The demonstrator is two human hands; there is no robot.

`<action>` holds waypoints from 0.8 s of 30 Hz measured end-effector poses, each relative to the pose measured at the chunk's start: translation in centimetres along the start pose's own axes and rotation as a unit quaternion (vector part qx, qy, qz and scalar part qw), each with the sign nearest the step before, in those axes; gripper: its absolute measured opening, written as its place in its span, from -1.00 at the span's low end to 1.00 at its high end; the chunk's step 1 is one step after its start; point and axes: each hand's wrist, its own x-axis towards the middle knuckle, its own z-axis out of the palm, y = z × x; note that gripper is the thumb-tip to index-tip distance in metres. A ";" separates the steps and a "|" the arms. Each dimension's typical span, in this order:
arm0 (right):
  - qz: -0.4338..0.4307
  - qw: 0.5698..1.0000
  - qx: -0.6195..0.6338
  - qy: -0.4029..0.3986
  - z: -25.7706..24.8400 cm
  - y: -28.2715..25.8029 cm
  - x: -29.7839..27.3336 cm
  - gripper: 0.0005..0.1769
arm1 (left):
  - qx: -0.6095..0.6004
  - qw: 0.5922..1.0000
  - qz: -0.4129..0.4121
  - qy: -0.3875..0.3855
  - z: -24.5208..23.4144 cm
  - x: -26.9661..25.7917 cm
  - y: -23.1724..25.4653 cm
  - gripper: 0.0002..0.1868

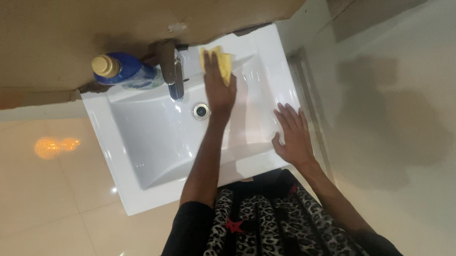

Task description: The person wipes the interior basin and the upper rim of a white rectangular sink using a yellow cloth.

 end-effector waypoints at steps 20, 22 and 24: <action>0.002 0.999 0.029 0.023 -0.1 0.4 -0.1 -0.16 | -0.103 0.988 0.016 -0.116 7.5 -2.3 2.4 -0.32; 0.003 0.999 0.033 0.034 0.2 0.6 -0.2 -0.13 | -0.105 0.989 0.038 -0.093 7.8 -3.8 2.0 -0.30; 0.019 0.999 0.031 0.026 0.5 0.8 -0.4 -0.10 | -0.146 0.983 0.025 -0.105 7.4 -5.4 1.3 -0.32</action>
